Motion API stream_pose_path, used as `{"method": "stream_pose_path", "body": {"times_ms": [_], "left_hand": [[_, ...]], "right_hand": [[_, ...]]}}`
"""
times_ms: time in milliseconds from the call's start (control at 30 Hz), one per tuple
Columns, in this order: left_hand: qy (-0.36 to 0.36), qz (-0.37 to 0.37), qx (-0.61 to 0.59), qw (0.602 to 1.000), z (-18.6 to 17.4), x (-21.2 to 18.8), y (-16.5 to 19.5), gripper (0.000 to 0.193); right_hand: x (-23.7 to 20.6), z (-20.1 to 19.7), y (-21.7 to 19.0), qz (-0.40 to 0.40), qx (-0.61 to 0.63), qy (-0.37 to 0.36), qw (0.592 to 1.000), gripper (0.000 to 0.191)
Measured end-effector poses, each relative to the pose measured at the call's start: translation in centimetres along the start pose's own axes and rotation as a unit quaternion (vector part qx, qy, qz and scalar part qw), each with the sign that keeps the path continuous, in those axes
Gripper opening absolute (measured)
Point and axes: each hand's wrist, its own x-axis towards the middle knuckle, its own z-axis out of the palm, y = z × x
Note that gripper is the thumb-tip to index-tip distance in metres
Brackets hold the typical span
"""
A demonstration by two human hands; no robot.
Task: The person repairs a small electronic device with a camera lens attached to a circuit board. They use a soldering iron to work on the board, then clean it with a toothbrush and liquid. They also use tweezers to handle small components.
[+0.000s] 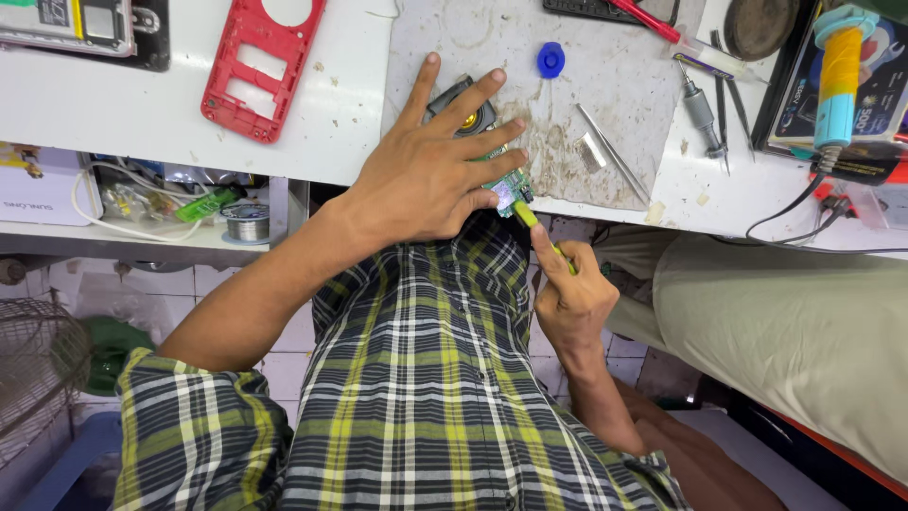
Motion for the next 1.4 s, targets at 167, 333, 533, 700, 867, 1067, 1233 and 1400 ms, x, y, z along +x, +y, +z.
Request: {"method": "stream_pose_path", "body": {"times_ms": [167, 333, 533, 700, 867, 1067, 1233, 1400], "left_hand": [[-0.004, 0.001, -0.015, 1.000, -0.3, 0.0, 0.1, 0.047], [-0.005, -0.003, -0.027, 1.000, -0.1, 0.1, -0.1, 0.048], [0.000, 0.000, -0.013, 1.000, -0.5, 0.3, -0.1, 0.048], [-0.003, 0.000, -0.003, 1.000, -0.5, 0.3, 0.0, 0.049], [-0.005, -0.002, -0.012, 1.000, -0.3, 0.1, -0.2, 0.047], [-0.006, 0.000, -0.010, 1.000, -0.6, 0.2, -0.1, 0.048], [0.002, -0.007, -0.007, 1.000, -0.5, 0.2, -0.2, 0.050], [-0.006, -0.004, -0.013, 1.000, 0.0, 0.1, -0.3, 0.048]], "right_hand": [[0.1, -0.2, -0.2, 0.002, -0.014, -0.007, 1.000, 0.067], [0.3, 0.3, -0.2, -0.007, -0.043, -0.014, 0.999, 0.062], [1.1, 0.2, -0.7, -0.006, -0.064, -0.013, 0.998, 0.066], [0.8, -0.5, -1.7, -0.001, -0.106, -0.016, 0.994, 0.058], [0.9, -0.4, -2.0, -0.001, -0.118, -0.039, 0.992, 0.053], [1.0, -0.3, -1.9, -0.004, -0.076, -0.018, 0.997, 0.064], [0.7, 0.4, -0.3, -0.030, -0.074, 0.019, 0.997, 0.057], [0.3, 1.6, 1.0, -0.031, -0.029, 0.036, 0.998, 0.058]]}}
